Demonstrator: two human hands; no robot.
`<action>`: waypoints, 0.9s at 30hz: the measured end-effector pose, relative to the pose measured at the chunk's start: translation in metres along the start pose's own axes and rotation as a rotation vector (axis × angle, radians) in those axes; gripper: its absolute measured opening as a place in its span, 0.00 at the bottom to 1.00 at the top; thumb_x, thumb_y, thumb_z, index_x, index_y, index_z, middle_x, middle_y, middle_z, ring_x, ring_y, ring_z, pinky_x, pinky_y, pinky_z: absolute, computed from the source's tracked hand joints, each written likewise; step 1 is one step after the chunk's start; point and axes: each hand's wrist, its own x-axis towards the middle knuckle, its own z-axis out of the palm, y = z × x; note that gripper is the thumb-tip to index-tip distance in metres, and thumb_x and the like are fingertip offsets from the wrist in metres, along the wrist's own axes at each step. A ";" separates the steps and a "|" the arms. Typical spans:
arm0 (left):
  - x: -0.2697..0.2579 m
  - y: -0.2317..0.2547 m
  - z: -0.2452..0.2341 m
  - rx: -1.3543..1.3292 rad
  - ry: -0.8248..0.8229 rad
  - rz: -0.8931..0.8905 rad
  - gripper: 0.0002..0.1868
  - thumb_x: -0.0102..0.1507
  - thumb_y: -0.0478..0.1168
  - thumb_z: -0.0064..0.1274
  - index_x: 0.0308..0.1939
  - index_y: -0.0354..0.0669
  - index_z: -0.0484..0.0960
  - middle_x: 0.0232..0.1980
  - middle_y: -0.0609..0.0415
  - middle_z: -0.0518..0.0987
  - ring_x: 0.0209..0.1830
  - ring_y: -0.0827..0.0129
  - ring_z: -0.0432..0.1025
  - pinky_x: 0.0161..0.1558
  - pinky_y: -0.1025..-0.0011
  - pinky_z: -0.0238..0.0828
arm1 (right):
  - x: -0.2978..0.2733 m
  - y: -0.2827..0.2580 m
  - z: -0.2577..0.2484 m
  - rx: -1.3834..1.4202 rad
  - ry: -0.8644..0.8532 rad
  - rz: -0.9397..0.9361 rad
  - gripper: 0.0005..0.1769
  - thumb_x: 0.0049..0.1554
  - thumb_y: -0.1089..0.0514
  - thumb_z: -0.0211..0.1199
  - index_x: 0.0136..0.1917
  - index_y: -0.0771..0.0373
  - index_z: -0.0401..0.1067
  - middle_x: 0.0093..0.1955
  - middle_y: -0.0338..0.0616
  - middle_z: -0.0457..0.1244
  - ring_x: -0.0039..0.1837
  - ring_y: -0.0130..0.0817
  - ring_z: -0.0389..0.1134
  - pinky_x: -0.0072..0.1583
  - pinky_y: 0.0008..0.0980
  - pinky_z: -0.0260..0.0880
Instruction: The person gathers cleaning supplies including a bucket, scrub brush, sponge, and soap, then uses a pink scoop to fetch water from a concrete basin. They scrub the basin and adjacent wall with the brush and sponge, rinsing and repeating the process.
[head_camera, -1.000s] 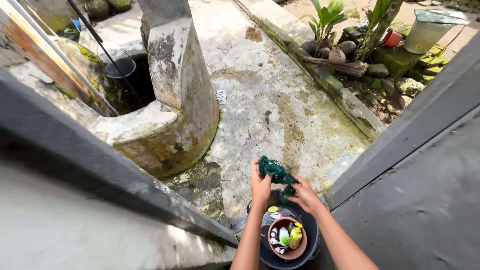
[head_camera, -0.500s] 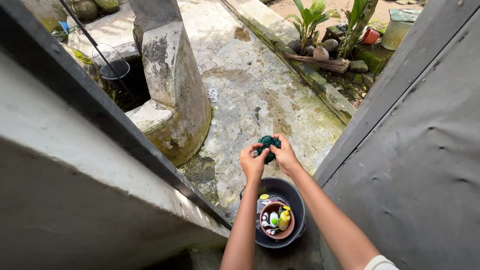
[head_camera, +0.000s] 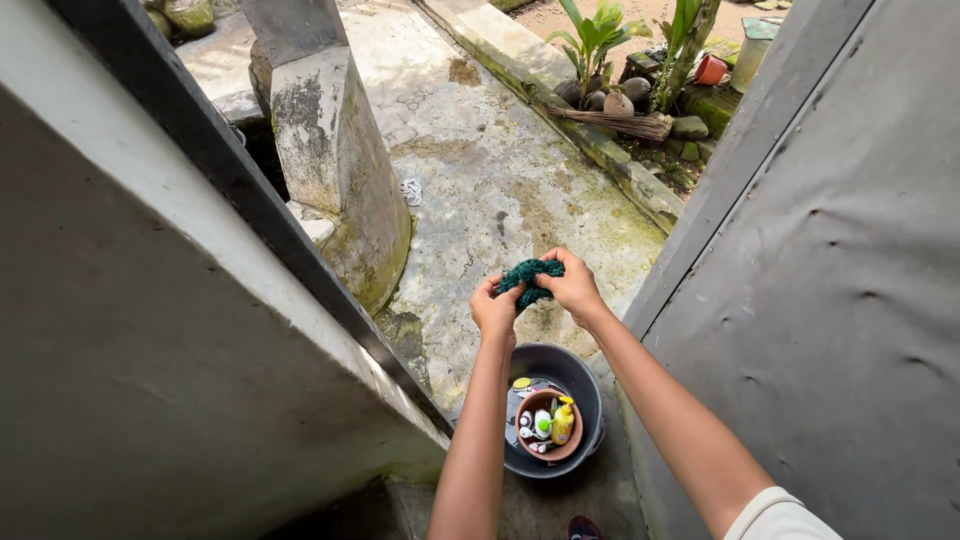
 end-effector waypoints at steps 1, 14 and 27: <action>0.005 -0.007 0.000 -0.002 -0.005 -0.002 0.16 0.51 0.32 0.72 0.41 0.48 0.87 0.34 0.55 0.82 0.31 0.66 0.78 0.33 0.59 0.84 | -0.005 -0.002 -0.005 -0.003 0.005 0.000 0.17 0.45 0.59 0.77 0.49 0.47 0.80 0.44 0.45 0.70 0.47 0.36 0.72 0.45 0.35 0.77; -0.062 0.016 -0.019 -0.231 -0.159 -0.059 0.15 0.64 0.42 0.62 0.51 0.43 0.79 0.43 0.48 0.78 0.40 0.60 0.79 0.46 0.54 0.83 | -0.043 -0.025 -0.023 0.398 -0.087 0.084 0.09 0.58 0.51 0.70 0.51 0.51 0.75 0.43 0.41 0.65 0.42 0.30 0.70 0.42 0.34 0.79; -0.207 0.044 -0.107 -0.185 0.006 0.193 0.24 0.59 0.29 0.59 0.59 0.49 0.80 0.45 0.55 0.78 0.44 0.68 0.76 0.47 0.64 0.81 | -0.162 -0.010 0.001 0.652 -0.425 0.032 0.23 0.52 0.71 0.70 0.58 0.54 0.74 0.50 0.45 0.62 0.49 0.38 0.70 0.52 0.39 0.78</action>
